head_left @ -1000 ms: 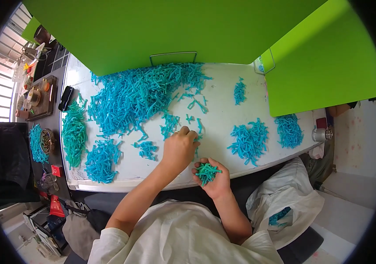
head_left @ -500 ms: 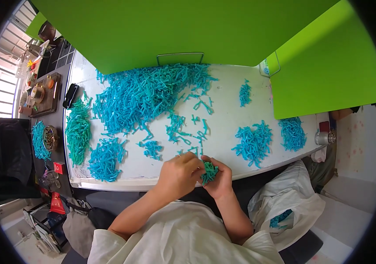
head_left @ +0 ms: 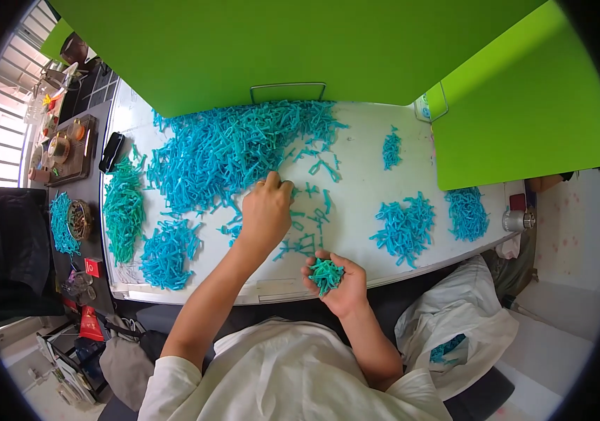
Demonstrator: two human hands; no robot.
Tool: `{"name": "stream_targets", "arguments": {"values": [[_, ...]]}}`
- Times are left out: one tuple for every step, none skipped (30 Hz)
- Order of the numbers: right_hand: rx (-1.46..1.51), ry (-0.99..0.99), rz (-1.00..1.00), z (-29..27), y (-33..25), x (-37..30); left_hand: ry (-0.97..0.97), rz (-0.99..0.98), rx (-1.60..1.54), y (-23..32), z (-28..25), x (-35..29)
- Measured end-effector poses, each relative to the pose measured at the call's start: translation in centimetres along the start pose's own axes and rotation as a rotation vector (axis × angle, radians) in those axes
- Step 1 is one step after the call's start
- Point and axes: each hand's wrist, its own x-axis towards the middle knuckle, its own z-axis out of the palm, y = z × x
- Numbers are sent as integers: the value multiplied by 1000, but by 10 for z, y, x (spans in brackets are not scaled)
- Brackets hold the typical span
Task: Assembling small plastic toy components by hand at an industrial workbench.
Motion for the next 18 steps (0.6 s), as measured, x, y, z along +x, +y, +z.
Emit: {"name": "stream_targets", "arguments": {"values": [[-13, 5, -2, -1, 0, 0, 16, 20, -5, 0, 2, -1], [-13, 7, -2, 0, 1, 0, 15, 20, -6, 0, 5, -2], [-33, 22, -2, 1, 2, -1, 15, 9, 4, 0, 6, -4], [-53, 37, -2, 2, 2, -1, 16, -3, 16, 0, 7, -6], [-53, 36, -2, 2, 2, -1, 17, -3, 16, -1, 6, -7], [-49, 33, 3, 2, 2, 0, 50, 10, -30, -1, 5, -8], [-46, 29, 9, 2, 3, 0, 83, 23, -76, -1, 2, -10], [-45, 30, 6, 1, 2, 1, 83, 25, -78, 1, -1, -12], [-45, 34, -1, 0, 2, 1, 85, 16, -161, 4, -10, -14], [-45, 38, -8, 0, 2, 2, 86, 6, -243, 9, -18, -17], [-45, 34, -5, 3, 3, 4, 88, 5, -239, 13, -29, -21], [-52, 67, -29, 5, 3, 4, 67, -2, -301, 19, -37, -26], [-58, 101, -52, 7, 2, 4, 46, -9, -363, 24, -42, -31], [-59, 98, -49, 11, 3, 6, 27, 27, -383, 26, -48, -36], [-61, 133, -58, 16, 2, 7, 27, 25, -380, 26, -47, -36], [-64, 168, -67, 18, 2, 7, 27, 2, -333, 25, -44, -37], [-65, 165, -64, 21, 2, 7, 28, -24, -284, 24, -42, -38], [-81, 151, -71, 22, 1, 7, 30, -26, -281, 21, -38, -39]]}}
